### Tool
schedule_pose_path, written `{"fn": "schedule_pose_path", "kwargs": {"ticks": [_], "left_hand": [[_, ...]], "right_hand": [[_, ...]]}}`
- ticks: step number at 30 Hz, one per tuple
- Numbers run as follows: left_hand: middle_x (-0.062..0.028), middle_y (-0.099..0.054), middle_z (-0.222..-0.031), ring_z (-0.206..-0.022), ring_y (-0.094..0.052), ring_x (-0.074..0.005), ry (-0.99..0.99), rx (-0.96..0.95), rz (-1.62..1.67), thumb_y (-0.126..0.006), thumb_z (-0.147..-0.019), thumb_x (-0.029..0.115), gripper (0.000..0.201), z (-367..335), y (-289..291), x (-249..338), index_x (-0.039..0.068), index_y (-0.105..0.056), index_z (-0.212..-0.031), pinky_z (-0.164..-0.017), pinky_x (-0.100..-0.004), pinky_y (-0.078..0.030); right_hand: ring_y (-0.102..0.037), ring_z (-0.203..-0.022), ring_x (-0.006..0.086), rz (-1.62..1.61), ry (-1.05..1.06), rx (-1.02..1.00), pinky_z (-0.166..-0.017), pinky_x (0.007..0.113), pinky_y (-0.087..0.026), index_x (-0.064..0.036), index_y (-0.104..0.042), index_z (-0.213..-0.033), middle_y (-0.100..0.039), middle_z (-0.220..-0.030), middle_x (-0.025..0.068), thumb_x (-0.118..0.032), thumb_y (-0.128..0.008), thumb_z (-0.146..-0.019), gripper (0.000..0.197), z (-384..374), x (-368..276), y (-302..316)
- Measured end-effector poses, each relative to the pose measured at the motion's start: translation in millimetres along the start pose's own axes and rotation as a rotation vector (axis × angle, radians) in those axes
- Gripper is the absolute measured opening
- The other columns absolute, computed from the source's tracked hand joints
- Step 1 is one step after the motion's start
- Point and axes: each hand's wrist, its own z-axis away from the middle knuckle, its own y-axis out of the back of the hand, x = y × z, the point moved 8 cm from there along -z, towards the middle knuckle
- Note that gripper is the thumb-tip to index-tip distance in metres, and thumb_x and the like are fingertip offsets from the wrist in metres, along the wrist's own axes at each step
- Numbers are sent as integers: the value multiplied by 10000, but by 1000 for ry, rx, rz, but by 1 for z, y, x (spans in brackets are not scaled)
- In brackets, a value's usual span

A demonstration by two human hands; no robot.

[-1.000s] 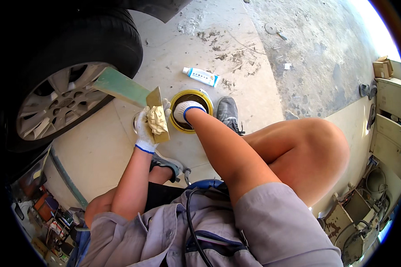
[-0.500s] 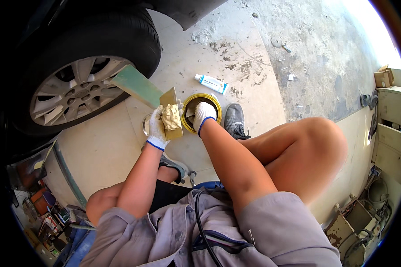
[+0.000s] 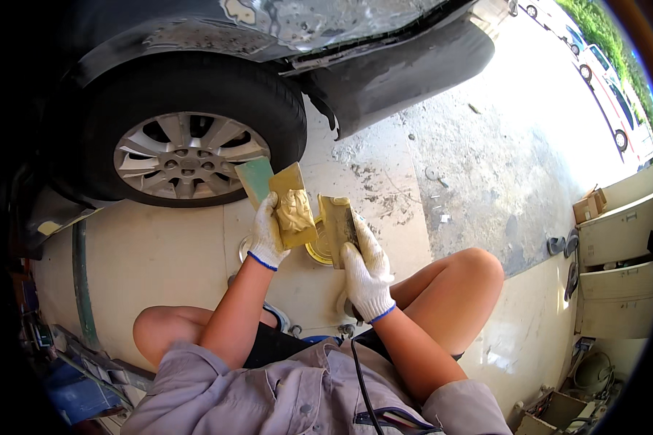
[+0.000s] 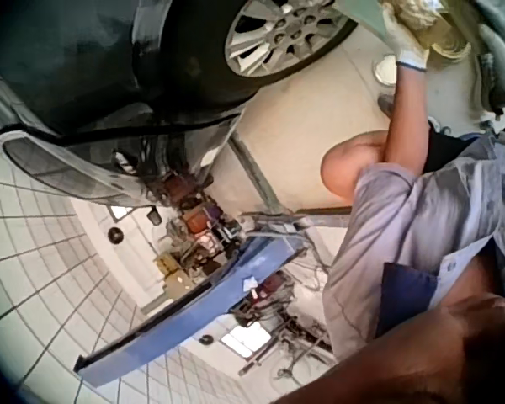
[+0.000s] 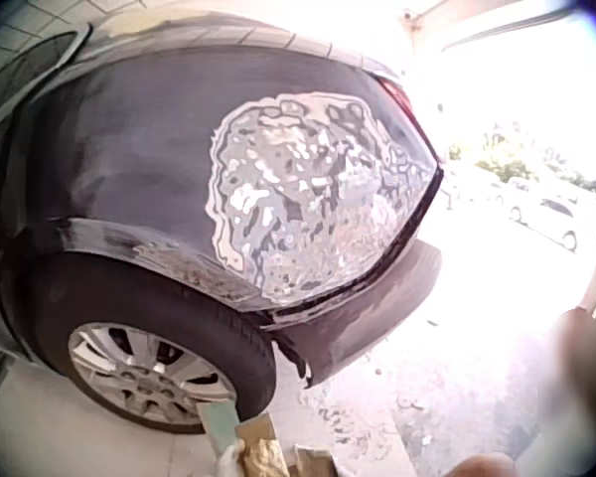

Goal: The person prepares and applies body filler to a damaged area on a car's rear bumper. They mix the filler with a hardener on a putty knife and spread it over the sanded surface using a scraper.

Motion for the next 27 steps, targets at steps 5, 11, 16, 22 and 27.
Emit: {"fn": "schedule_pose_path", "kwargs": {"ticks": [5, 11, 16, 22, 27], "left_hand": [[-143, -668, -1208, -1096, -688, -300, 23, -110, 135, -402, -1091, 404, 453, 45, -62, 3, 41, -571, -1303, -970, -483, -574], [-164, -681, -1201, -1115, -687, -307, -13, -214, 162, -404, -1085, 407, 474, 90, -108, 12, 15, -601, -1262, -994, -464, -562], [-156, -676, -1211, -1121, -683, -294, -87, -212, 109, -403, -1086, 402, 471, 115, -122, 21, 28, -571, -1318, -994, -457, -561], [-146, -665, -1227, -1090, -689, -277, -179, -267, 13, -417, -1081, 392, 478, 123, -121, 34, 35, -540, -1374, -958, -456, -575], [-126, -669, -1225, -1072, -692, -276, -189, -270, 86, -425, -1079, 396, 461, 144, -145, 42, 46, -552, -1352, -942, -443, -580]], "right_hand": [[-676, -1126, 403, 543, 844, -184, -962, 440, -539, 50, -598, -1358, -665, -1305, 242, 114, -626, -799, 564, 29, -116, -30], [-684, -1013, 403, 815, 1074, -217, -851, 440, -581, 31, -621, -1327, -680, -1257, 218, 64, -697, -715, 617, 46, -136, -41], [-667, -1036, 409, 907, 1049, -260, -886, 464, -556, 41, -619, -1325, -668, -1272, 227, 60, -666, -731, 596, 46, -149, -45], [-644, -1053, 404, 958, 963, -253, -933, 475, -530, 32, -602, -1356, -649, -1298, 228, 44, -645, -768, 590, 29, -140, -51], [-622, -1097, 419, 595, 814, -30, -979, 469, -503, 25, -553, -1416, -634, -1323, 221, 74, -593, -838, 581, 20, -123, -24]]}}
